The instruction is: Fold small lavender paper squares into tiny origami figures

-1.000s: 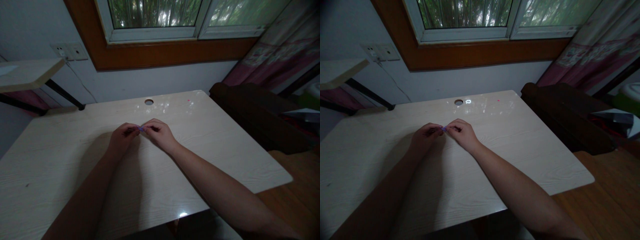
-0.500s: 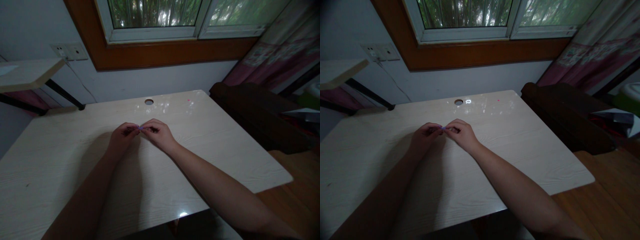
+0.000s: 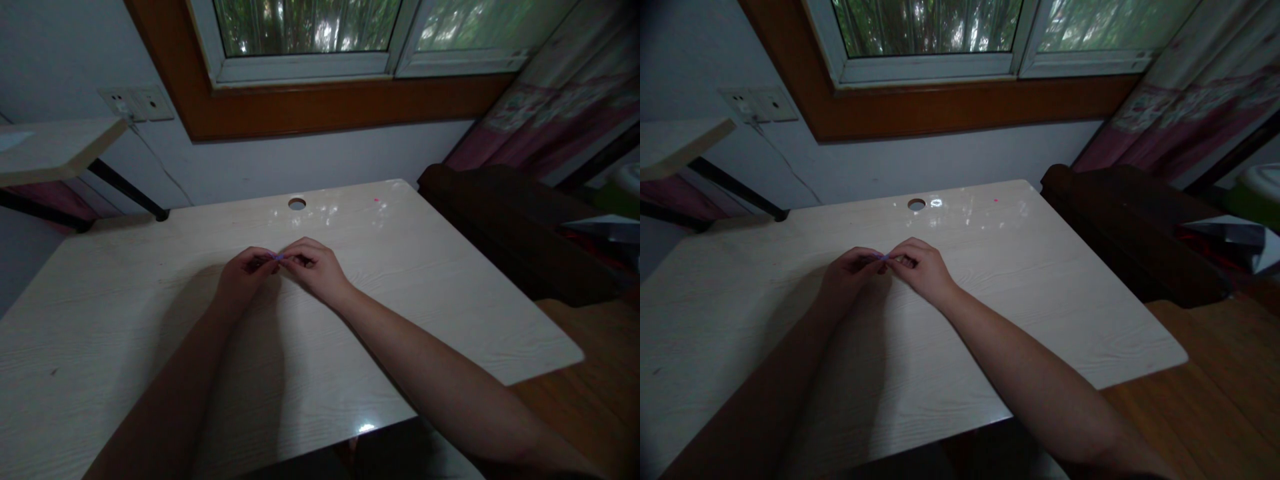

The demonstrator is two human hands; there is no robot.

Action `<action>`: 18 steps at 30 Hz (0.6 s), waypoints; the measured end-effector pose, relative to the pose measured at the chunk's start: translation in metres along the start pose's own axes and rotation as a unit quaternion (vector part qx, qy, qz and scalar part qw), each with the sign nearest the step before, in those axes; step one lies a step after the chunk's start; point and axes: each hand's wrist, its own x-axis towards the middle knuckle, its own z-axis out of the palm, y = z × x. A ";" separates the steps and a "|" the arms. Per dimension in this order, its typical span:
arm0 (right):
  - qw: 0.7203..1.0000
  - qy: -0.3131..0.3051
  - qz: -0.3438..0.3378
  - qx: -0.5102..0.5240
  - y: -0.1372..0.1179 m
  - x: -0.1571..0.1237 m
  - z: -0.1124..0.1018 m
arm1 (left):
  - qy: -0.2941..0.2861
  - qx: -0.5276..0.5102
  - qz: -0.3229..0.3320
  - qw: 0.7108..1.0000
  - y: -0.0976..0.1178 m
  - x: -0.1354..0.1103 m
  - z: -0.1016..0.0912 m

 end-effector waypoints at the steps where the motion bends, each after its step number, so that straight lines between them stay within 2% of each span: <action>1: 1.000 -0.001 -0.001 -0.002 0.000 0.000 0.000 | 0.003 0.002 -0.003 1.000 0.000 0.000 0.000; 10: 1.000 -0.026 -0.006 -0.009 0.001 0.001 0.000 | 0.010 0.023 -0.025 0.999 0.003 0.001 -0.001; 15: 1.000 -0.018 -0.007 -0.002 -0.001 0.001 0.000 | 0.005 -0.003 -0.024 1.000 0.003 0.000 -0.001; 18: 1.000 0.000 0.013 0.016 0.000 0.001 0.001 | 0.021 -0.008 -0.017 1.000 0.004 0.000 -0.001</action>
